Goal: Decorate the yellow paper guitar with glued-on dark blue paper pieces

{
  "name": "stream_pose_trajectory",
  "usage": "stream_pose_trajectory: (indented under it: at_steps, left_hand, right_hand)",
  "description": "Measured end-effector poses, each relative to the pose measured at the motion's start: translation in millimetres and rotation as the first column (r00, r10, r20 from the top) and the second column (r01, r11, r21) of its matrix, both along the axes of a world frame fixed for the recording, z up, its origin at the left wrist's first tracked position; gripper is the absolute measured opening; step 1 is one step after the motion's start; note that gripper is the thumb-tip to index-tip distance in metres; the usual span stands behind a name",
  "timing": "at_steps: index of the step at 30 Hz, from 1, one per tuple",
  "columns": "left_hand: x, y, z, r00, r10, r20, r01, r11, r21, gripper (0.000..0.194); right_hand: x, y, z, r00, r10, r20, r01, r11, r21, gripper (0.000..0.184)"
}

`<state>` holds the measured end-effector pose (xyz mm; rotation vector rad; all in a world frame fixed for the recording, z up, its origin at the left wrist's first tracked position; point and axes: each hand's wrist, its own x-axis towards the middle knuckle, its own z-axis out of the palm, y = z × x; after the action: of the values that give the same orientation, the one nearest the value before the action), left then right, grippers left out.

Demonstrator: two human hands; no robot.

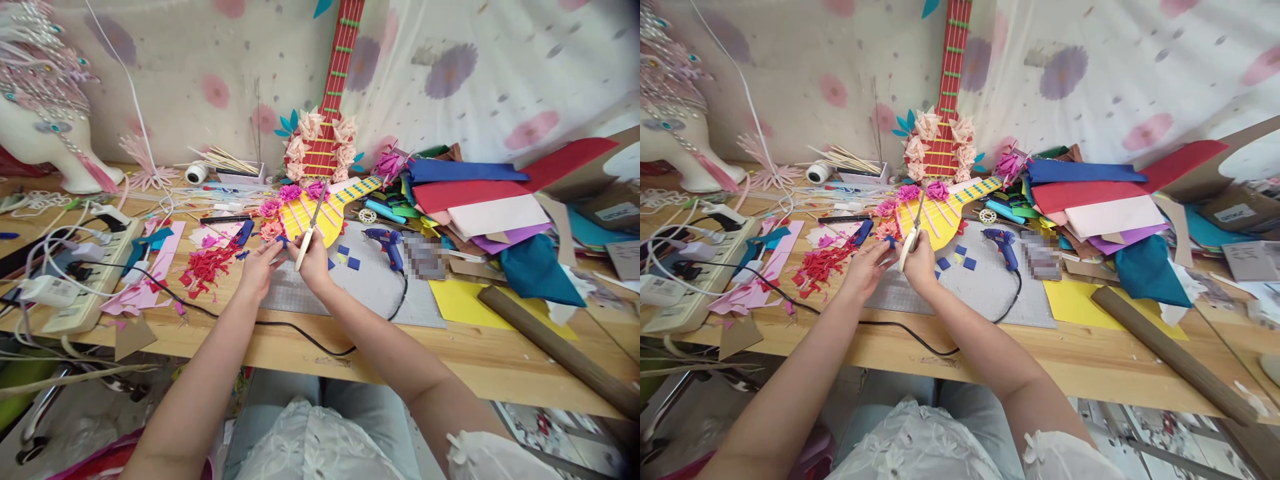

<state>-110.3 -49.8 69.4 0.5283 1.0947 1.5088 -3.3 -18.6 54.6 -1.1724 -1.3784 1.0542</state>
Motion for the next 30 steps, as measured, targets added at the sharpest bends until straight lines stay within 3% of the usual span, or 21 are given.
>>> stream_pose_trajectory:
  at_steps: [9,13,15,18,20,22,25,30]
  left_hand:
    - [5,9,-2.0,0.989,0.122,-0.085,-0.126,0.991,-0.049,0.017]
    - [-1,11,-1.0,0.979,0.187,-0.076,-0.189,0.982,-0.019,0.015]
    - [-6,12,2.0,0.980,0.193,-0.049,-0.193,0.981,-0.004,0.013]
    - [-12,14,9.0,0.985,0.175,0.002,-0.175,0.984,0.008,0.009]
    - [-12,16,13.7,0.985,0.170,0.024,-0.170,0.985,0.013,0.007]
    - [-10,17,17.3,0.984,0.174,0.033,-0.175,0.984,0.016,0.006]
    - [-4,18,20.2,0.985,0.169,0.043,-0.170,0.985,0.006,0.006]
    - [3,16,19.6,0.982,0.161,0.095,-0.161,0.987,-0.002,0.007]
  right_hand:
    - [-1,-4,-3.8,0.999,0.022,-0.036,-0.021,0.999,0.037,0.031]
    - [16,2,1.7,0.986,0.148,0.076,-0.146,0.989,-0.031,0.035]
    - [29,4,9.2,0.929,0.325,0.178,-0.307,0.944,-0.124,0.037]
    - [47,4,22.3,0.747,0.621,0.239,-0.567,0.782,-0.259,0.039]
    - [54,3,28.9,0.638,0.737,0.225,-0.674,0.675,-0.301,0.041]
    - [56,2,32.3,0.570,0.797,0.201,-0.731,0.604,-0.318,0.042]
    - [54,3,32.2,0.550,0.821,0.152,-0.755,0.567,-0.329,0.045]
    - [49,4,24.5,0.588,0.807,0.059,-0.750,0.570,-0.336,0.049]
